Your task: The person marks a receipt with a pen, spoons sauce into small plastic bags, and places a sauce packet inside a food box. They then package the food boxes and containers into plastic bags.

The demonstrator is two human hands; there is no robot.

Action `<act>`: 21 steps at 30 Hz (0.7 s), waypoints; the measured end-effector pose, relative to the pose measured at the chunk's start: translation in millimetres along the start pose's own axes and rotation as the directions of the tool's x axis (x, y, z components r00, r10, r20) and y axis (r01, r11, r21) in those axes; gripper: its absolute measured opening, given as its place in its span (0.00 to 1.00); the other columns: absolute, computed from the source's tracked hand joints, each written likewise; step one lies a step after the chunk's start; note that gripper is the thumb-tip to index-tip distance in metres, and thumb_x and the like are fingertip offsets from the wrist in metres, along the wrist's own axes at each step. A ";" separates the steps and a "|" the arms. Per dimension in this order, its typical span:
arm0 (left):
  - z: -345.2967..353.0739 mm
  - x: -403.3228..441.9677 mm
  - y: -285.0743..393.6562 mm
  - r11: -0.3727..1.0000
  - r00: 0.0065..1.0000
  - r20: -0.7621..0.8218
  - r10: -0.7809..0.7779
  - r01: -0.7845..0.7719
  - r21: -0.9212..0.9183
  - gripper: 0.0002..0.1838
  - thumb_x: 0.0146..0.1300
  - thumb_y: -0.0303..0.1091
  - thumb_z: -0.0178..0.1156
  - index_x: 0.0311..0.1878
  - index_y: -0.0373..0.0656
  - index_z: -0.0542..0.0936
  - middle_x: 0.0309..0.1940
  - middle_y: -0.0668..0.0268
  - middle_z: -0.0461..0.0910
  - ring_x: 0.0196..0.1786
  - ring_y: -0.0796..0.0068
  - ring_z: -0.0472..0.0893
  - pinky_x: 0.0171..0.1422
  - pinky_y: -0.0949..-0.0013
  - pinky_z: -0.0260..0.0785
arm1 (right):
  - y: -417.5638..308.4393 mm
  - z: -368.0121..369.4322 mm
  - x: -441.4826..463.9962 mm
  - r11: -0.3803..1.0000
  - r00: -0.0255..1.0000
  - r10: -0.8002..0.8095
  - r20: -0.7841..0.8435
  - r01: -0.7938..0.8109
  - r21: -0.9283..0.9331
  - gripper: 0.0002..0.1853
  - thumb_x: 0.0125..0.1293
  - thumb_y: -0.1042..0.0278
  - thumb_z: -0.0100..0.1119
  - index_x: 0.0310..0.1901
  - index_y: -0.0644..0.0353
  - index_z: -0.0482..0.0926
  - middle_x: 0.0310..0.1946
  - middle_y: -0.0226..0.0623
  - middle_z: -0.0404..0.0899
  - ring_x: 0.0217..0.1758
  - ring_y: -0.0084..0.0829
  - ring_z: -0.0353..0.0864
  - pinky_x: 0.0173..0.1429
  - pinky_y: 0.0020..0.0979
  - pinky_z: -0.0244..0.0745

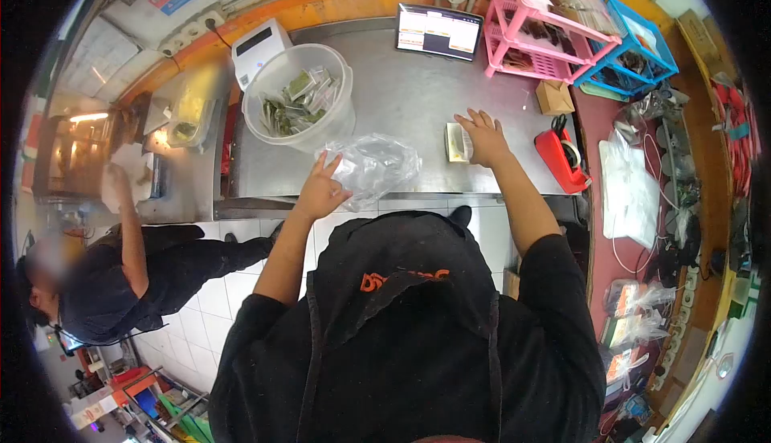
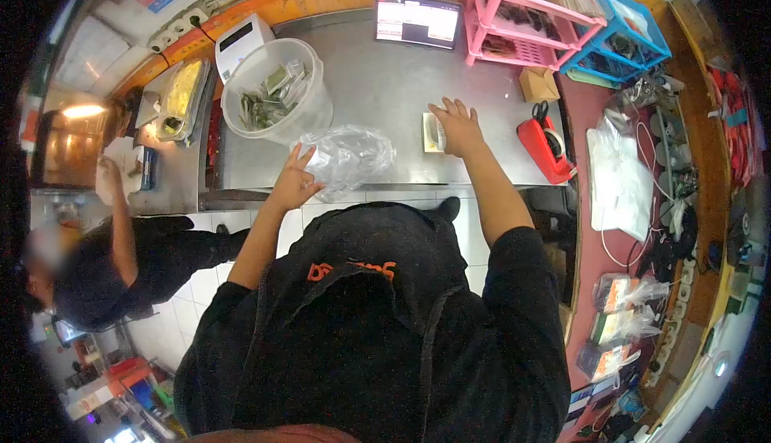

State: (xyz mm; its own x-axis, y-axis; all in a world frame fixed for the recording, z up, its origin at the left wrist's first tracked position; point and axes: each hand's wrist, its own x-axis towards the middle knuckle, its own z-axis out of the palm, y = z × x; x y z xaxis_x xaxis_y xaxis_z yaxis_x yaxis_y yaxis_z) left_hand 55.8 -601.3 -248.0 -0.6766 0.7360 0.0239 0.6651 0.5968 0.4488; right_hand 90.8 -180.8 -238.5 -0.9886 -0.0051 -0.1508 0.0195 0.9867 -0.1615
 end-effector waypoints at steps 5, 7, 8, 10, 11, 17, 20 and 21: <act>8.8 -25.9 -0.5 0.993 0.995 -0.071 -0.074 0.067 -0.099 0.18 0.52 0.40 0.70 0.16 0.39 0.77 0.73 0.53 0.61 0.76 0.35 0.49 0.76 0.47 0.49 | 7.5 14.2 20.6 0.997 0.983 -0.047 0.179 0.059 -0.058 0.49 0.39 0.68 0.76 0.68 0.40 0.64 0.64 0.35 0.68 0.70 0.44 0.64 0.72 0.54 0.59; 7.6 -32.6 -2.5 0.988 0.991 -0.096 -0.094 0.080 -0.135 0.19 0.52 0.39 0.71 0.15 0.38 0.76 0.74 0.56 0.59 0.77 0.37 0.47 0.76 0.46 0.48 | 9.1 15.7 27.0 1.000 0.986 -0.028 0.164 0.028 0.002 0.47 0.40 0.65 0.76 0.67 0.42 0.65 0.61 0.37 0.70 0.68 0.45 0.66 0.70 0.52 0.61; 6.6 -35.2 -0.5 0.985 0.991 -0.081 -0.108 0.096 -0.146 0.19 0.52 0.39 0.71 0.15 0.38 0.76 0.74 0.57 0.59 0.77 0.38 0.47 0.76 0.47 0.48 | 11.0 17.2 26.7 0.997 0.986 0.021 0.164 -0.033 0.070 0.46 0.42 0.61 0.77 0.66 0.44 0.65 0.59 0.39 0.71 0.65 0.46 0.69 0.69 0.49 0.64; 4.7 -39.5 1.3 0.975 0.990 -0.043 -0.134 0.124 -0.183 0.18 0.53 0.42 0.70 0.17 0.39 0.78 0.74 0.55 0.58 0.77 0.39 0.47 0.77 0.48 0.48 | 16.9 19.0 27.1 0.981 0.986 0.164 0.040 -0.168 0.100 0.46 0.42 0.59 0.76 0.66 0.49 0.65 0.59 0.42 0.71 0.65 0.47 0.69 0.68 0.47 0.66; 2.3 -39.2 3.1 0.972 0.988 -0.051 -0.143 0.130 -0.194 0.18 0.53 0.42 0.70 0.17 0.39 0.78 0.74 0.55 0.58 0.77 0.39 0.47 0.77 0.48 0.48 | 23.8 19.1 27.8 0.941 0.945 0.315 -0.084 -0.299 0.158 0.46 0.43 0.56 0.75 0.66 0.53 0.65 0.59 0.45 0.71 0.65 0.48 0.69 0.66 0.44 0.68; -5.5 -50.4 -1.6 0.961 0.974 -0.047 -0.221 0.209 -0.181 0.17 0.53 0.40 0.69 0.16 0.40 0.78 0.73 0.55 0.60 0.77 0.39 0.48 0.77 0.49 0.49 | 116.0 80.1 15.5 0.745 0.734 0.667 -0.128 -0.653 0.139 0.50 0.46 0.45 0.73 0.67 0.61 0.62 0.60 0.52 0.71 0.64 0.51 0.71 0.68 0.44 0.67; 0.6 -54.1 -30.3 0.960 0.960 -0.059 -0.274 0.269 -0.083 0.14 0.52 0.38 0.67 0.17 0.41 0.79 0.71 0.51 0.62 0.74 0.34 0.53 0.76 0.48 0.51 | 117.1 83.9 -1.6 0.739 0.735 0.672 -0.091 -0.656 0.154 0.51 0.48 0.48 0.71 0.70 0.62 0.56 0.63 0.57 0.67 0.68 0.53 0.65 0.69 0.45 0.65; 3.2 -47.3 -47.7 0.957 0.955 -0.062 -0.289 0.288 -0.020 0.13 0.51 0.39 0.66 0.18 0.42 0.80 0.70 0.48 0.64 0.73 0.32 0.55 0.76 0.47 0.51 | 117.6 79.7 -2.6 0.706 0.718 0.695 -0.045 -0.669 0.234 0.55 0.45 0.51 0.75 0.72 0.60 0.54 0.66 0.57 0.64 0.70 0.53 0.63 0.72 0.44 0.62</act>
State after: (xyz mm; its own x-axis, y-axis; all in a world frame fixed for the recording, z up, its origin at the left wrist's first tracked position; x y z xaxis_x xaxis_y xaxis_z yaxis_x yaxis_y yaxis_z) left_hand 57.1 -663.5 -273.4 -0.8581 0.5109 -0.0514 0.4354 0.7771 0.4544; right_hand 107.5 -77.7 -334.8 -0.7027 0.6893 -0.1761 0.7097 0.6618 -0.2417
